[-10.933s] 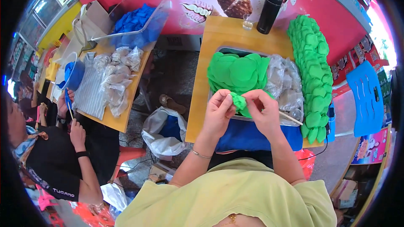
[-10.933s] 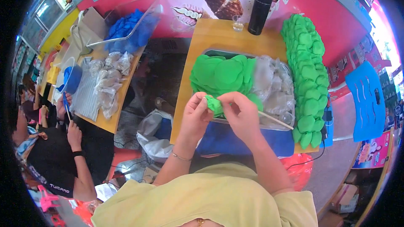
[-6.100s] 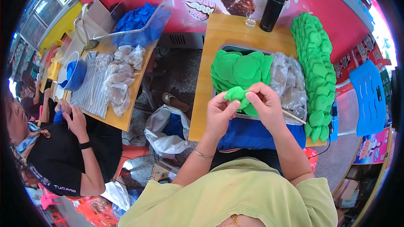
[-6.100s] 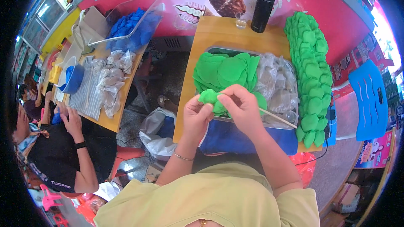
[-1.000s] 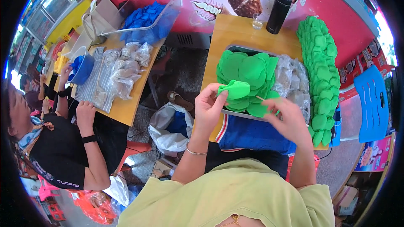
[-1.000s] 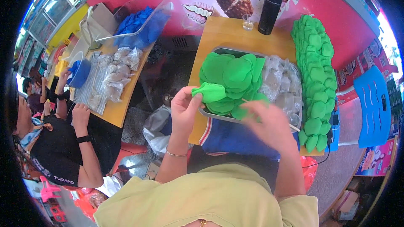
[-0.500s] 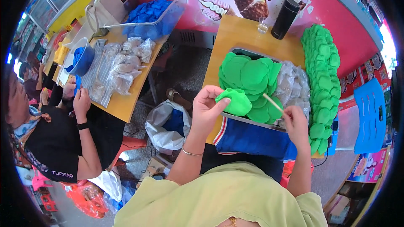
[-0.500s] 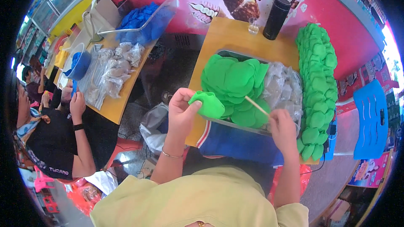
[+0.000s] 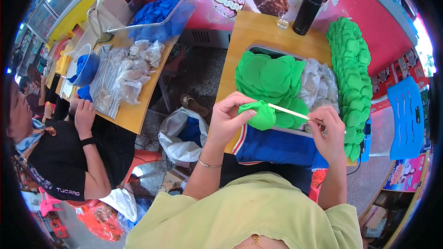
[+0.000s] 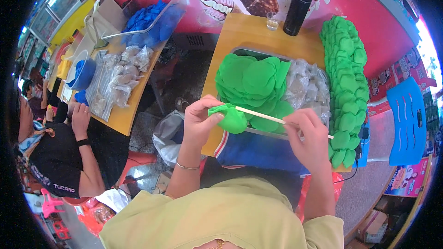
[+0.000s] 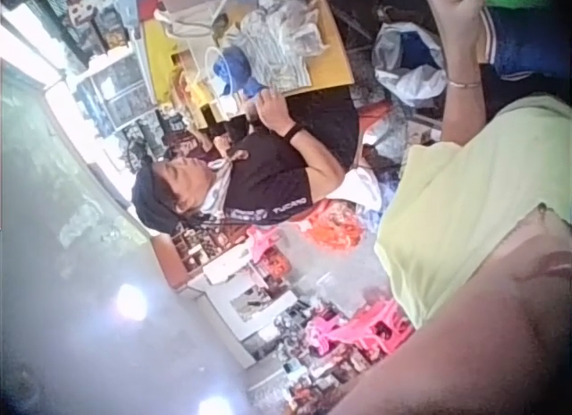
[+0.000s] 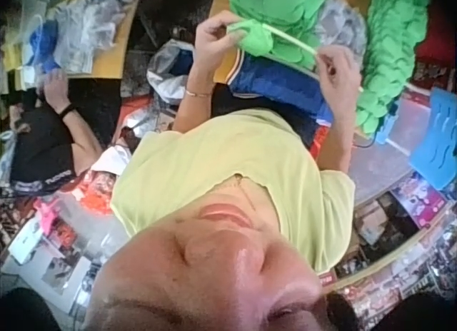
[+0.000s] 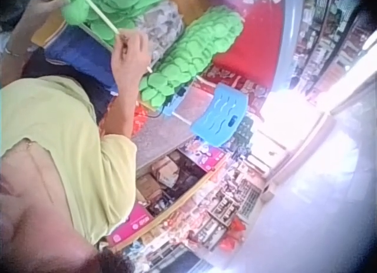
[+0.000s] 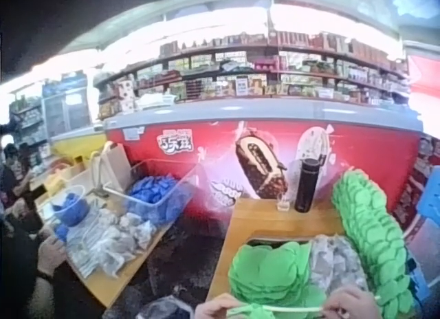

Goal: Assembling green foam decorative pieces onto a stick and packing them.

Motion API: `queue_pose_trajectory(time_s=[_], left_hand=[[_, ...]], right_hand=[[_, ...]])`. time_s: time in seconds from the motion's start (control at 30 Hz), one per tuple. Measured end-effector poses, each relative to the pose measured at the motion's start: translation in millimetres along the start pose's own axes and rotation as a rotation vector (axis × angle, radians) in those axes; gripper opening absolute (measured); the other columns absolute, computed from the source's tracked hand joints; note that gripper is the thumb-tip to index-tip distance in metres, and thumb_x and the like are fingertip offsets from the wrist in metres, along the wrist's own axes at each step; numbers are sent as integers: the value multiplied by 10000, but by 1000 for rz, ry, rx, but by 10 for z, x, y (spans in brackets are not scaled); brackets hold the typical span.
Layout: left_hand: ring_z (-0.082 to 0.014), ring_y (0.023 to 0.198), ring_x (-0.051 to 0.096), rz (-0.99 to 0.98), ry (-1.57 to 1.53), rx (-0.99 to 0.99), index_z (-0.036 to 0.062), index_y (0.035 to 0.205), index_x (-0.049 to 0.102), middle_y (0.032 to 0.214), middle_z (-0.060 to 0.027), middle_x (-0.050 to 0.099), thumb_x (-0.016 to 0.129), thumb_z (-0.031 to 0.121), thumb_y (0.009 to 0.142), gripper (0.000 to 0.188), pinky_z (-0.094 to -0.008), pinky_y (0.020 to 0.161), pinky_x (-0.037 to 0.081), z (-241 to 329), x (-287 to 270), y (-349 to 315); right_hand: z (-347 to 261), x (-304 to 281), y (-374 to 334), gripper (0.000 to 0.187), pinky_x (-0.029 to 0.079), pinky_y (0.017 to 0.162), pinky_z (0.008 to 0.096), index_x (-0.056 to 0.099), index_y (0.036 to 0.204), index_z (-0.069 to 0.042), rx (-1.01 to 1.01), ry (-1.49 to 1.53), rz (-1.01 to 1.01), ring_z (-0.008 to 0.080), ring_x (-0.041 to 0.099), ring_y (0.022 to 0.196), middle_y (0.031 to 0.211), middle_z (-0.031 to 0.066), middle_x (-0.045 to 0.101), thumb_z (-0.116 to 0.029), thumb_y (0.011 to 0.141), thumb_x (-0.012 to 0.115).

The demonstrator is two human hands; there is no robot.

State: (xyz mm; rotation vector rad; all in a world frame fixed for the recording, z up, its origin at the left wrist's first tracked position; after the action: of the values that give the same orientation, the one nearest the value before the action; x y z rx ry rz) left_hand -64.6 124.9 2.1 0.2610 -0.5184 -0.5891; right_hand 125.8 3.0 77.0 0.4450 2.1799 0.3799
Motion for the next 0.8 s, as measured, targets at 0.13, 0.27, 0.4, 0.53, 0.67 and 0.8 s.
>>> queue_pose_trajectory(time_s=[0.13,0.27,0.4,0.53,0.67,0.8], left_hand=[[-120,824,551,-26,-19,-49,-27,946,639,879,-59,573,662,-48,743,205,-234,743,437,-16,14,-30],[-112,797,539,-69,12,-62,-17,942,650,859,-43,566,679,-24,735,209,-226,722,423,-37,51,-32],[-100,770,527,-55,-20,-105,-7,940,664,817,-21,556,675,-12,738,202,-221,704,414,-55,98,-34],[-88,739,527,-47,-26,-145,-14,947,668,792,-17,563,634,28,790,167,-219,680,418,-98,136,-49],[-81,716,530,-9,-118,-192,-28,981,659,798,-18,572,598,126,854,208,-214,655,422,-197,90,-86],[-138,609,499,-4,-177,-68,-59,1052,616,723,-68,567,572,378,874,474,-261,588,430,-204,80,-96]], right_hand=[[-71,-4,-6,150,454,521,267,611,826,-33,-71,-35,-8,180,577,617,796,79,576,39,704,658],[-142,75,-16,148,471,546,302,617,828,-41,-116,-40,-43,231,586,633,776,83,576,19,702,667],[-131,273,-49,148,477,571,322,610,854,-42,-63,9,-61,257,595,654,780,94,588,4,722,658],[-117,478,-102,149,480,594,326,598,897,-27,13,144,-87,275,612,696,806,119,605,-4,756,642],[-6,662,-201,116,465,640,278,590,918,-11,213,356,-140,170,601,715,818,103,620,-8,804,614],[15,813,-292,118,453,679,254,574,950,2,347,593,-216,113,564,753,827,59,609,-17,834,591]])
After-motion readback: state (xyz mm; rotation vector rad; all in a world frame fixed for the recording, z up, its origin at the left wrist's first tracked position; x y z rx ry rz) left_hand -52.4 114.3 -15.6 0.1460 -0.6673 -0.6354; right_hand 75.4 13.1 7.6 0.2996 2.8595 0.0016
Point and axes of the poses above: each hand's wrist, its own y-axis towards the middle knuckle, its own x-axis out of the palm, z = x × y, the point moved 7 cm from there along y, towards the middle knuckle
